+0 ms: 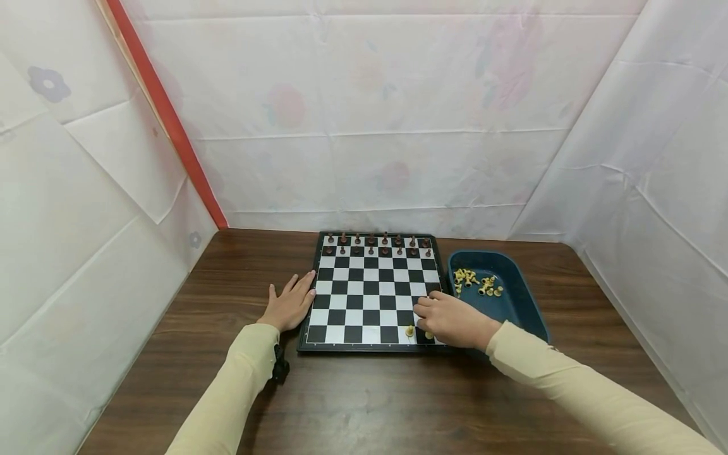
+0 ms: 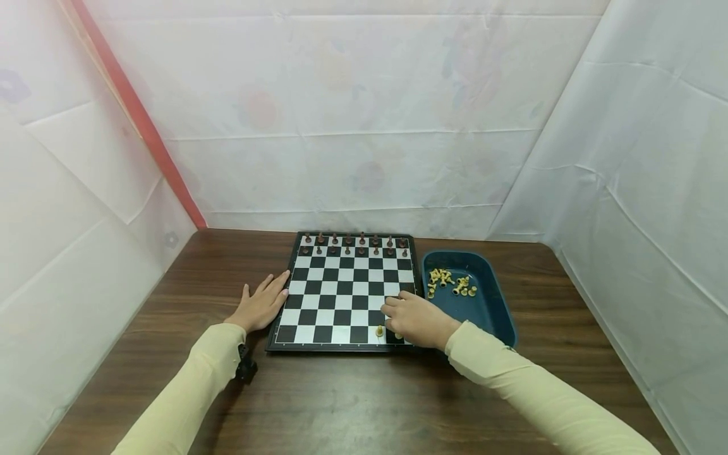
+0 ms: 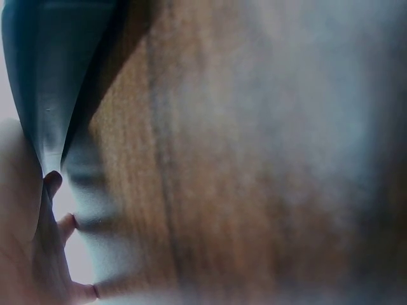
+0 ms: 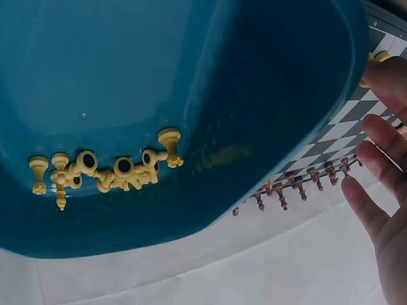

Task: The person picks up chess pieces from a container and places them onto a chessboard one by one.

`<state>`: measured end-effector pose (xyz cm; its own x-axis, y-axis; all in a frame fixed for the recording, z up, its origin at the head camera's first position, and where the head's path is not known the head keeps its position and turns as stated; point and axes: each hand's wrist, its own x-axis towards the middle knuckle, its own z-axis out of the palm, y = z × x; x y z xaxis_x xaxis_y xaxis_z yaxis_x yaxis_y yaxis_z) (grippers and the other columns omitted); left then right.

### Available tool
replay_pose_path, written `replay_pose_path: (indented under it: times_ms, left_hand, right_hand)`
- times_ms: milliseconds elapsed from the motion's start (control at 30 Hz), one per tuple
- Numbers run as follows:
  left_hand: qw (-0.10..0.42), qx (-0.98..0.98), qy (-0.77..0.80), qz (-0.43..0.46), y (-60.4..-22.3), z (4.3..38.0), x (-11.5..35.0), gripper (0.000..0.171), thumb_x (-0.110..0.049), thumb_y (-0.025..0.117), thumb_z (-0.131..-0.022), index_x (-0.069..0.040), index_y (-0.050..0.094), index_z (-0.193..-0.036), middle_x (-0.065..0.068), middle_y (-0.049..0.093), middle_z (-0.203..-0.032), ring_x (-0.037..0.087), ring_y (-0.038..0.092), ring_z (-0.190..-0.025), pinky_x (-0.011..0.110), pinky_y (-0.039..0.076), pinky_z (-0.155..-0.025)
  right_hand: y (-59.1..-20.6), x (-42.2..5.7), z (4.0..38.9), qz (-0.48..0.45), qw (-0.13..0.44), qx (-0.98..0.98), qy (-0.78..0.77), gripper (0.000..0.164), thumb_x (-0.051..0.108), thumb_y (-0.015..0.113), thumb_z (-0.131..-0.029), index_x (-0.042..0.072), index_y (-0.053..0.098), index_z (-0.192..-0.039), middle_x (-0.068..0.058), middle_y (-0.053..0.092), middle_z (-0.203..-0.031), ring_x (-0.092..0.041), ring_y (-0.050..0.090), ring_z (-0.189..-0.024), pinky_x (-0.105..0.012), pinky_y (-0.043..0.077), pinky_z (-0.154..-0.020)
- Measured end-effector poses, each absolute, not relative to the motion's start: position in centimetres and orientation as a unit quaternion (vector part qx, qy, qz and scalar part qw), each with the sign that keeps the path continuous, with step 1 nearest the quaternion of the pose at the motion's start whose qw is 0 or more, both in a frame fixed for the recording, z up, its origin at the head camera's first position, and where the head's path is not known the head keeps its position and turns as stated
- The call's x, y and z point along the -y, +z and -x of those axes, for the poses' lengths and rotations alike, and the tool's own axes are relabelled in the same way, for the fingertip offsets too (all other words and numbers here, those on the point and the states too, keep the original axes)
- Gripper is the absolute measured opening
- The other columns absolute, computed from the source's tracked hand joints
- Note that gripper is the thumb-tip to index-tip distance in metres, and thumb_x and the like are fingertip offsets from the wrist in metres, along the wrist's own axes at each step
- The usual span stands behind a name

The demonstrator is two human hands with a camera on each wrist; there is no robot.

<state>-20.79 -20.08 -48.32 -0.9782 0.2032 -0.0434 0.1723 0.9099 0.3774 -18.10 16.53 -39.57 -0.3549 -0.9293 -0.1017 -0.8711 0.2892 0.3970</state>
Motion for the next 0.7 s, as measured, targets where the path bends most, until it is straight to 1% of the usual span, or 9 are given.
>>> replay_pose_path:
  times_ms: [233,533,700]
  left_hand:
    - [0.040,-0.976,0.191,-0.098,-48.33,20.76,20.06,0.055,-0.037,0.026,-0.105,-0.015,0.017,-0.155,0.008,0.023,-0.156,0.035,0.015,-0.143,0.071,-0.003,-0.103]
    - [0.042,-0.976,0.191,-0.096,-48.29,20.83,20.00,0.055,-0.037,0.026,-0.105,-0.015,0.016,-0.155,0.008,0.023,-0.156,0.035,0.015,-0.143,0.071,-0.004,-0.103]
    - [0.038,-0.976,0.194,-0.097,-48.29,20.82,20.06,0.054,-0.036,0.026,-0.105,-0.015,0.017,-0.154,0.008,0.023,-0.156,0.035,0.016,-0.142,0.071,-0.004,-0.103]
  right_hand:
    - [-39.85,-16.23,18.09,-0.560,0.064,0.803,-0.193,0.021,0.023,0.079,-0.079,0.017,0.076,-0.098,0.001,0.066,-0.102,-0.016,0.055,-0.092,-0.033,0.047,-0.084]
    - [-39.89,-16.18,18.03,-0.557,0.060,0.806,-0.190,0.019,0.022,0.079,-0.080,0.017,0.076,-0.098,0.001,0.066,-0.102,-0.016,0.055,-0.092,-0.032,0.047,-0.085]
    - [-39.81,-16.31,18.00,-0.559,0.062,0.805,-0.192,0.019,0.021,0.077,-0.081,0.018,0.075,-0.100,0.002,0.066,-0.101,-0.016,0.054,-0.091,-0.031,0.047,-0.083]
